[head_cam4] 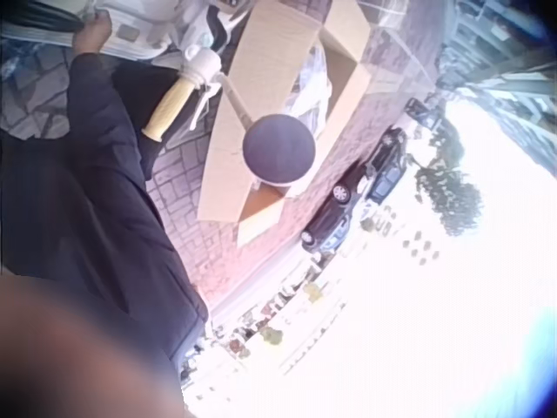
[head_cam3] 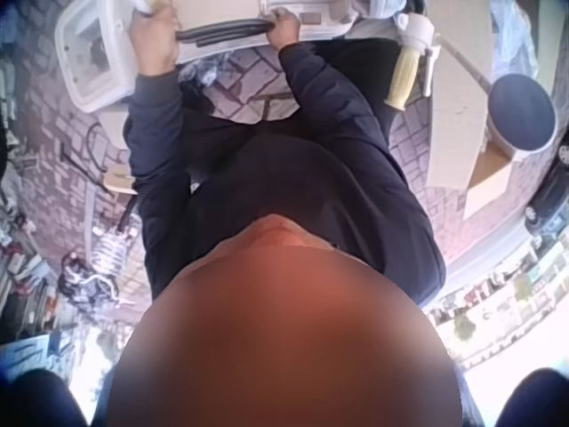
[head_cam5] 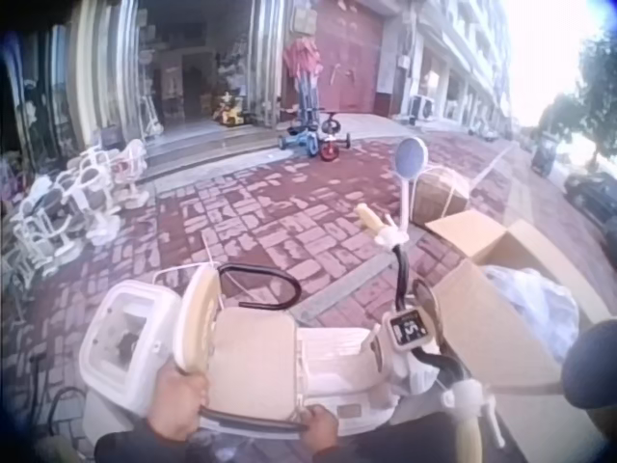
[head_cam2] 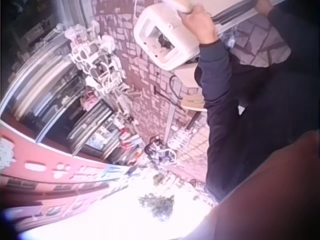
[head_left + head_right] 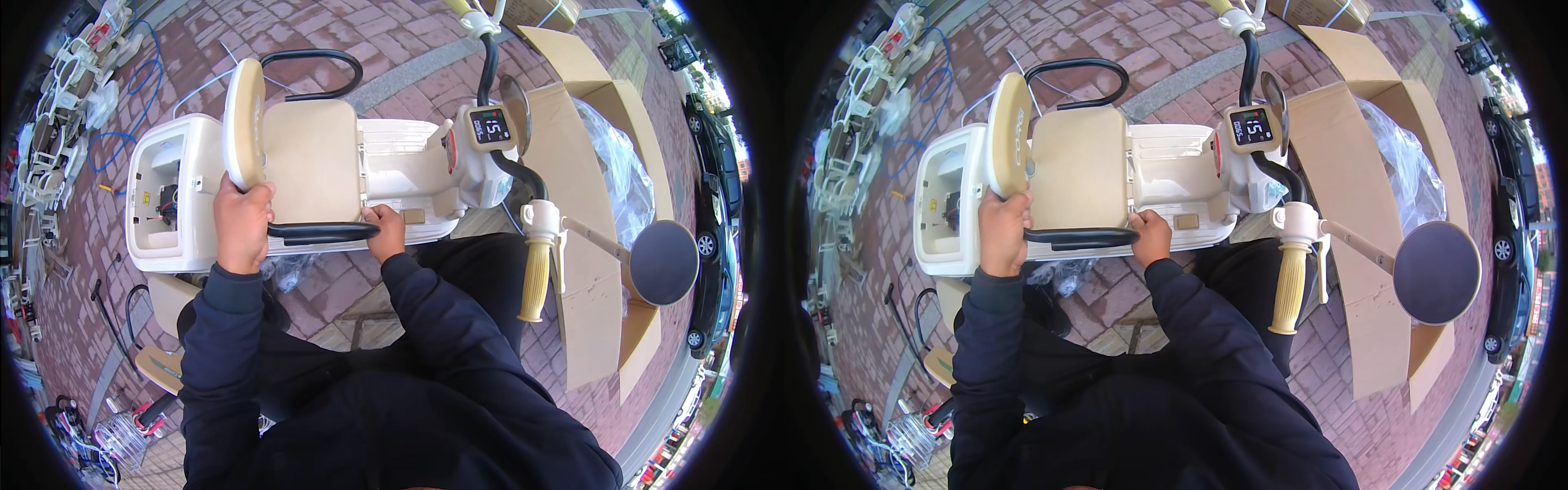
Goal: The person assembles a child's electric scooter by attaching the handlebar, mirrors, and seat. They unwrap components, connect the handlebar to the stem, install rearview mirrors, and secure the seat with screws.
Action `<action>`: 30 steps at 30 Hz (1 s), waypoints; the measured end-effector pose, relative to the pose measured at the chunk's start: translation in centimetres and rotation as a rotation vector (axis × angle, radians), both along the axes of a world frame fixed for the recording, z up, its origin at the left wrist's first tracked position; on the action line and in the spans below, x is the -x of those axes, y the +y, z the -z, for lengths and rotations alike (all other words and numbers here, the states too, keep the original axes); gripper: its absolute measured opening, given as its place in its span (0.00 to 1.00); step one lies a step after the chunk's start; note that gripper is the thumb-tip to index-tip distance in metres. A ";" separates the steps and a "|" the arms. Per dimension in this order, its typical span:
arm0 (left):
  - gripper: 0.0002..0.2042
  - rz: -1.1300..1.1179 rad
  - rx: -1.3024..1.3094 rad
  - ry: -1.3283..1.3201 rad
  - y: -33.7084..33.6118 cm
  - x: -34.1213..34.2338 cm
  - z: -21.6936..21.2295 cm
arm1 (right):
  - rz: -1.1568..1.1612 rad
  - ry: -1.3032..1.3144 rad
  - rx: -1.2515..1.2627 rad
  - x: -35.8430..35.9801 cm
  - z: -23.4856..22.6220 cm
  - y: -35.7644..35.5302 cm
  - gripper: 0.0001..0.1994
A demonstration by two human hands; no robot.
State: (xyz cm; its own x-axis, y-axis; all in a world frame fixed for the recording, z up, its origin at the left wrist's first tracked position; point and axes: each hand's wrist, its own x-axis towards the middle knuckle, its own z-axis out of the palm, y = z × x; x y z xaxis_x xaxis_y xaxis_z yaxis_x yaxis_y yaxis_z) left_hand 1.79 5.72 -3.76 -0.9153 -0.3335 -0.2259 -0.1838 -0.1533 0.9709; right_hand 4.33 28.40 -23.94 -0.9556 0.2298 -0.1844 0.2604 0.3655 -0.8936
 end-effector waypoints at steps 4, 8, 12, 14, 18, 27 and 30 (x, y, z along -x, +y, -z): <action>0.17 -0.010 -0.018 -0.044 -1.1 0.2 0.7 | -0.003 -0.011 0.023 0.3 0.0 0.2 0.15; 0.17 -0.003 -0.082 -0.061 -2.0 0.6 1.0 | -0.068 -0.018 0.023 0.4 -0.5 0.4 0.13; 0.16 0.017 -0.041 -0.012 -1.5 0.2 1.1 | -0.135 0.095 -0.140 0.1 -1.0 0.6 0.09; 0.15 0.022 -0.026 0.015 -1.3 0.1 1.1 | -0.159 0.179 -0.171 0.0 -1.2 0.7 0.08; 0.16 0.002 -0.063 -0.039 -1.8 0.4 1.5 | -0.173 0.252 -0.229 0.0 -1.2 0.6 0.07; 0.16 0.019 0.038 0.017 -1.0 -0.4 1.3 | -0.093 0.178 -0.102 -0.1 -0.4 0.3 0.08; 0.16 0.009 0.010 -0.012 -1.3 -0.2 1.4 | -0.093 0.154 -0.085 -0.1 -0.3 0.4 0.08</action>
State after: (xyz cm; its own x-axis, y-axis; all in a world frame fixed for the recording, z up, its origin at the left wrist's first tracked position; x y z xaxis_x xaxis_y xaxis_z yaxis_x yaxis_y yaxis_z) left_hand 2.02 4.46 -5.11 -0.9154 -0.3276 -0.2338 -0.1969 -0.1419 0.9701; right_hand 4.46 28.80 -23.67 -0.9889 0.1472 -0.0184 0.0845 0.4571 -0.8854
